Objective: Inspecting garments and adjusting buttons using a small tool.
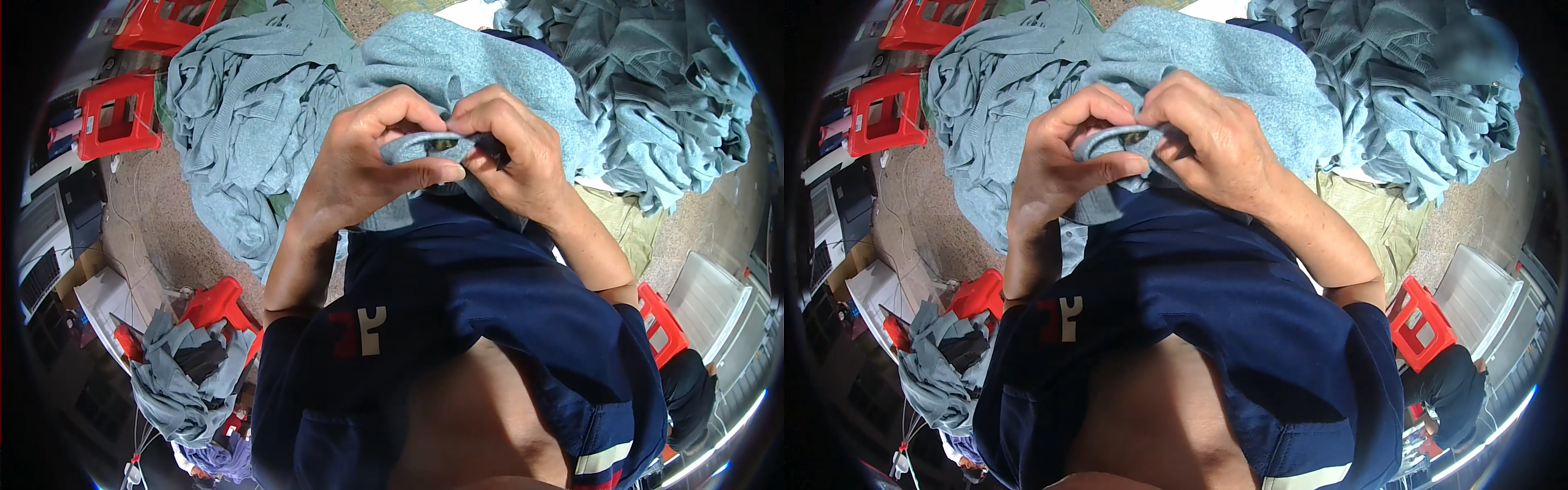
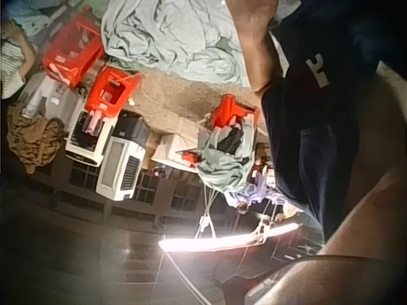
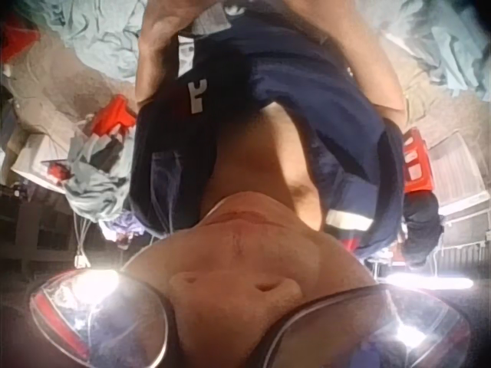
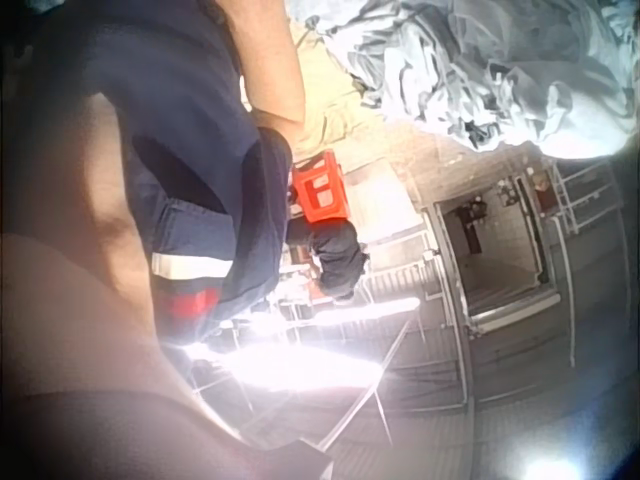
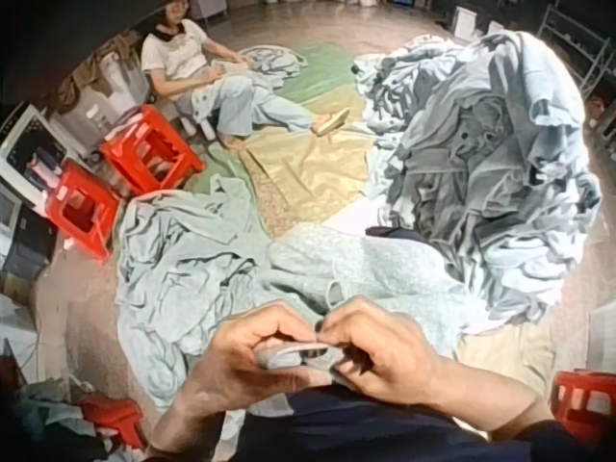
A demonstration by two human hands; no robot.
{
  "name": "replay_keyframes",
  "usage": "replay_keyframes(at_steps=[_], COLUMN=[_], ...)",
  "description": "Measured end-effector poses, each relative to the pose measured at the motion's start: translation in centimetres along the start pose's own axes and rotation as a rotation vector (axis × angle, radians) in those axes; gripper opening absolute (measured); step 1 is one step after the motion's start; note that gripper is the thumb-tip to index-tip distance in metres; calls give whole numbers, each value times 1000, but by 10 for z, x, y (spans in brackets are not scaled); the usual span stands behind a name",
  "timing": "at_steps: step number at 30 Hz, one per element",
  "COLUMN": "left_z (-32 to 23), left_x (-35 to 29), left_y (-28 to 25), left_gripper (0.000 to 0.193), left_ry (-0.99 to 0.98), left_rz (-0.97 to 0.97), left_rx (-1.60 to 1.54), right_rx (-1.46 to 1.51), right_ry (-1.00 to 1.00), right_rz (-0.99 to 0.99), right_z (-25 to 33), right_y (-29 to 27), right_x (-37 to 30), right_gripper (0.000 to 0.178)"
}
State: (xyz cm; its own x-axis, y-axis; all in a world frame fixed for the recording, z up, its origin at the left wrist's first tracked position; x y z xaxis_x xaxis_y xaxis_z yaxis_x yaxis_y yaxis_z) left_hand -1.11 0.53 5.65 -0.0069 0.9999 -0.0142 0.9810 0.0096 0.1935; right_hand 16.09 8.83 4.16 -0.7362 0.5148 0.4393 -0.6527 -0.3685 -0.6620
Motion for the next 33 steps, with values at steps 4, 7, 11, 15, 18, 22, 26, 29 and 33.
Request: replay_keyframes(at_steps=[4, 7, 11, 15, 18, 22, 26, 29, 33], left_z=[14, 14, 14, 19, 22, 20, 27, 35, 39], left_x=[1, -1, -2, -2, -2, -4, -6, -3, -2], left_y=[-8, -7, -6, -4, -5, -1, 2, -1, 2], left_gripper=[23, 24, 25, 22, 23, 24, 24, 21, 16], left_ry=[82, 70, -65, 104, 218, 322, 441, 481, 689], left_rz=[20, 12, -60, -71, -63, -52, -101, -95, -55], left_rx=[214, 86, 24, 123, 293, 341, 494, 494, 702], right_rx=[-36, -68, 32, 69, 67, 41, 163, 187, -7], right_ry=[-32, -60, 85, 99, 86, 27, 169, 183, 43], right_rz=[-28, -43, -11, 0, -26, -154, -156, -148, -253], right_z=[4, 2, -1, -1, -2, -5, -11, -13, -6], right_y=[9, 10, 10, 11, 12, 16, 19, 22, 25], right_x=[-2, -4, -3, -3, -4, -6, -12, -16, -14], right_gripper=[30, 30, 29, 26, 25, 24, 22, 22, 22])
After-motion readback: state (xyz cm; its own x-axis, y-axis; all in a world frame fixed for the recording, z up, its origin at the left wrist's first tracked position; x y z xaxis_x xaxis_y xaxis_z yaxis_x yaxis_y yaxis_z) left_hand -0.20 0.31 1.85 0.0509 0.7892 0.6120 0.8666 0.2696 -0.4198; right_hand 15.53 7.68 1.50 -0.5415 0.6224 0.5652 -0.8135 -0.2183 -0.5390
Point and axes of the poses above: each hand's wrist, its own x-axis towards the middle knuckle, its own y-axis out of the palm, z = x × y, the point moved 1 cm from there along x, towards the middle knuckle, and after that the axes turned 12 degrees about -x, right-handed, at the moved point
